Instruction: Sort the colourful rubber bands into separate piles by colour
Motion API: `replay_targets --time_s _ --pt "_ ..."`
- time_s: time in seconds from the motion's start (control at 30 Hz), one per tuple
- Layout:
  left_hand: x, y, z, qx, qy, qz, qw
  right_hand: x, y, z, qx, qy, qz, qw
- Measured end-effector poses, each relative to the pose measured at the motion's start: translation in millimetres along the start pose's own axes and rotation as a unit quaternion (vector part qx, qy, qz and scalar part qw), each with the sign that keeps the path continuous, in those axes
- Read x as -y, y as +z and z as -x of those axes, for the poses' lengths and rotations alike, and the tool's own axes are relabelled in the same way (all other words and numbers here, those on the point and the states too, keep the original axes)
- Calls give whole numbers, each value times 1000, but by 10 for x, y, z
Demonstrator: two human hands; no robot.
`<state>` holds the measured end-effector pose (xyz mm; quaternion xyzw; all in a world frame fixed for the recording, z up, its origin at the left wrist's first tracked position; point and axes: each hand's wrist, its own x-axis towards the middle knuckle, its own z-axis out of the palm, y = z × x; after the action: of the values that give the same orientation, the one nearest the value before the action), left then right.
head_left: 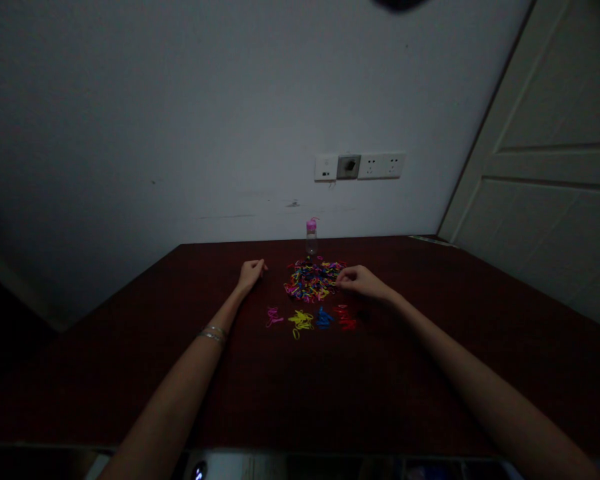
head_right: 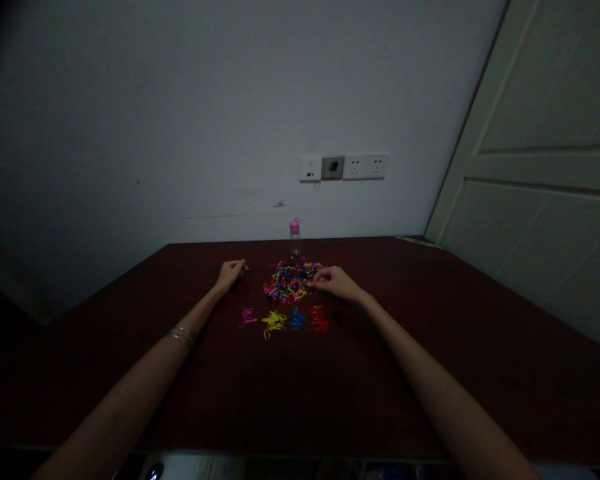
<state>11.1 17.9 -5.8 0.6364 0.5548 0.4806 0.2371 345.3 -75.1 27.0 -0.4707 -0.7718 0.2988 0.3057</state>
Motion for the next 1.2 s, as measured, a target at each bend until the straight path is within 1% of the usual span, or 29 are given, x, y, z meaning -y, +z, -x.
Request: replay_targets --time_s 0.13,0.23,0.3,0.4,0.5,0.63,0.73,0.8,0.9,1.0,1.07,1.1,1.13,1.2 --pt "11 2 -4 5 6 3 1000 272 264 21 53 -57 -8 997" --pt "14 3 -7 3 3 -1 1000 459 443 64 86 -113 29 989" --pt "8 1 -7 1 -1 -5 1000 546 520 98 103 -133 54 984" --pt "-3 -5 -3 1 2 -7 1000 609 558 129 117 -140 75 980" --pt "-3 -11 -3 2 7 -3 1000 590 501 112 107 -140 79 981" --pt "12 -17 -15 -11 -4 16 1000 446 314 44 51 -126 63 989" --pt "13 -24 -19 -22 -19 27 999 250 144 5 0 -97 48 994" --pt "2 -28 -13 -18 -18 30 999 85 39 -7 -39 -72 44 996" --pt "-32 -21 17 8 -3 15 1000 -178 -89 -5 -86 -26 39 995" --pt "-96 16 68 36 46 -28 998 -401 -176 9 -109 15 52 993" --pt "-167 56 100 67 88 -62 992 -503 -206 17 -124 33 60 990" --pt "-212 78 110 94 100 -75 988 -538 -212 18 -132 39 62 989" --pt "-264 100 116 129 100 -84 983 -562 -213 17 -140 43 61 987" --pt "-374 138 111 219 74 -86 969 -583 -198 11 -144 46 59 987"
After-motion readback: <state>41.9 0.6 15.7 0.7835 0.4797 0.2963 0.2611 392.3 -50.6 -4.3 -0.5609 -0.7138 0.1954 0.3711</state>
